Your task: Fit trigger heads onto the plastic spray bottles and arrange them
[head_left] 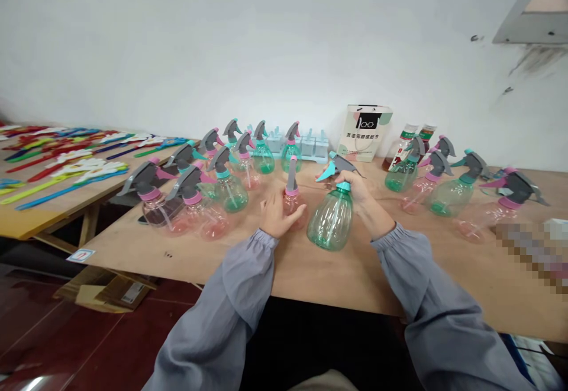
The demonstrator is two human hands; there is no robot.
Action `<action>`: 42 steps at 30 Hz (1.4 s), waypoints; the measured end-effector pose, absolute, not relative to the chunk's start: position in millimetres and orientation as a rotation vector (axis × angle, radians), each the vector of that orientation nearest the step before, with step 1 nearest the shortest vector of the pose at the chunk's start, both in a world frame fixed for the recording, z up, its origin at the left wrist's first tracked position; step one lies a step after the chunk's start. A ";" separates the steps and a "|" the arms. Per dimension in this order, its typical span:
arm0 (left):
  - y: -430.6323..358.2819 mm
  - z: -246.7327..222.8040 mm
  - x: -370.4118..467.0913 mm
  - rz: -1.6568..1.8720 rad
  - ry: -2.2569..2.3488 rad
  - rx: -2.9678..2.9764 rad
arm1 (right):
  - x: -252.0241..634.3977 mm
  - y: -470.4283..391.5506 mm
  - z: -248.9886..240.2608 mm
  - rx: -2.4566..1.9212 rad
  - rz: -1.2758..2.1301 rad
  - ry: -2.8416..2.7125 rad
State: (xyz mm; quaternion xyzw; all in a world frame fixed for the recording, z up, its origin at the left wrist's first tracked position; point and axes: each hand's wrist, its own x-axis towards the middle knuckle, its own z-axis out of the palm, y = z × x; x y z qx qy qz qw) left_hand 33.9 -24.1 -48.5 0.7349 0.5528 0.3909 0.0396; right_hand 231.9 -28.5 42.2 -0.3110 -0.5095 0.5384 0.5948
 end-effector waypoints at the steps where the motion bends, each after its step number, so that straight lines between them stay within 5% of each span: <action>1: -24.1 -48.5 33.9 1.198 1.691 2.250 | 231.6 -28.9 42.6 -0.716 1.261 -1.202; 42: -21.2 -49.2 30.4 1.284 1.545 2.229 | 272.9 -51.9 31.3 -0.929 0.863 -1.263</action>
